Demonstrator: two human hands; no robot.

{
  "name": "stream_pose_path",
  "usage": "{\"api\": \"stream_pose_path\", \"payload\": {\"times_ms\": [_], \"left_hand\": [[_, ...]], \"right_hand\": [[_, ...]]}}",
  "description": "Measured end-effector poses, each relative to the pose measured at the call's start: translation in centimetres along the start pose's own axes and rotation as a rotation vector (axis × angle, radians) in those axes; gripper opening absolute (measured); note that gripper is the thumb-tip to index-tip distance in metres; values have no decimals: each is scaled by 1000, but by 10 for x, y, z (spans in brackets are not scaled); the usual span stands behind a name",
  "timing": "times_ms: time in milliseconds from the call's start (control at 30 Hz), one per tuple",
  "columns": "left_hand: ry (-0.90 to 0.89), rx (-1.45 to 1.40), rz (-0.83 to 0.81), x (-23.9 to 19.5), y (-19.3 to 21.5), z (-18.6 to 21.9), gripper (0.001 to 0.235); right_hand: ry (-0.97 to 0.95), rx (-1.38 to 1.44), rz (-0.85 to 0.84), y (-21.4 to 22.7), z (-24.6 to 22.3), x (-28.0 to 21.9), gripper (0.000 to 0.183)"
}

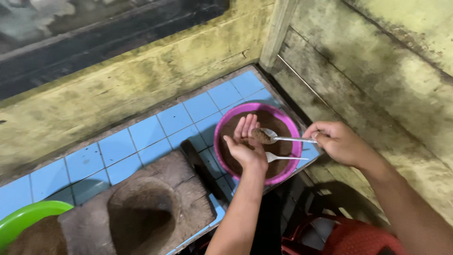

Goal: The person scoops brown powder from a green bowl into a stone mortar, grinds it with a pestle, and transfers the ground powder into a pink bowl. The person repeats this cycle several times and then stirs the powder in the pink bowl with a plastic fork.

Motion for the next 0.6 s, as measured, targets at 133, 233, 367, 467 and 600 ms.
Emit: {"api": "stream_pose_path", "payload": {"times_ms": [133,233,367,467,600], "left_hand": [[-120,1550,-64,-22,-34,28,67],[-293,2258,-322,-13,-29,-3,73],[-281,2090,-254,6,-12,11,71],[-306,1835,-228,11,-12,30,68],[-487,1575,-121,5,-12,58,56]], "right_hand": [[-18,-35,59,5,52,30,22],[2,15,92,1,77,54,28],[-19,-54,86,-6,113,73,25],[-32,-74,80,-11,105,75,26],[149,-72,127,-29,83,78,25]]}}
Point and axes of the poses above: each hand's wrist, its own x-axis towards the middle knuckle, its own y-axis out of the back of the hand, z = x × y, the point moved 8 cm from there along x, towards the middle knuckle, and after that the axes turned 8 degrees about -z, right-handed, at the moved point
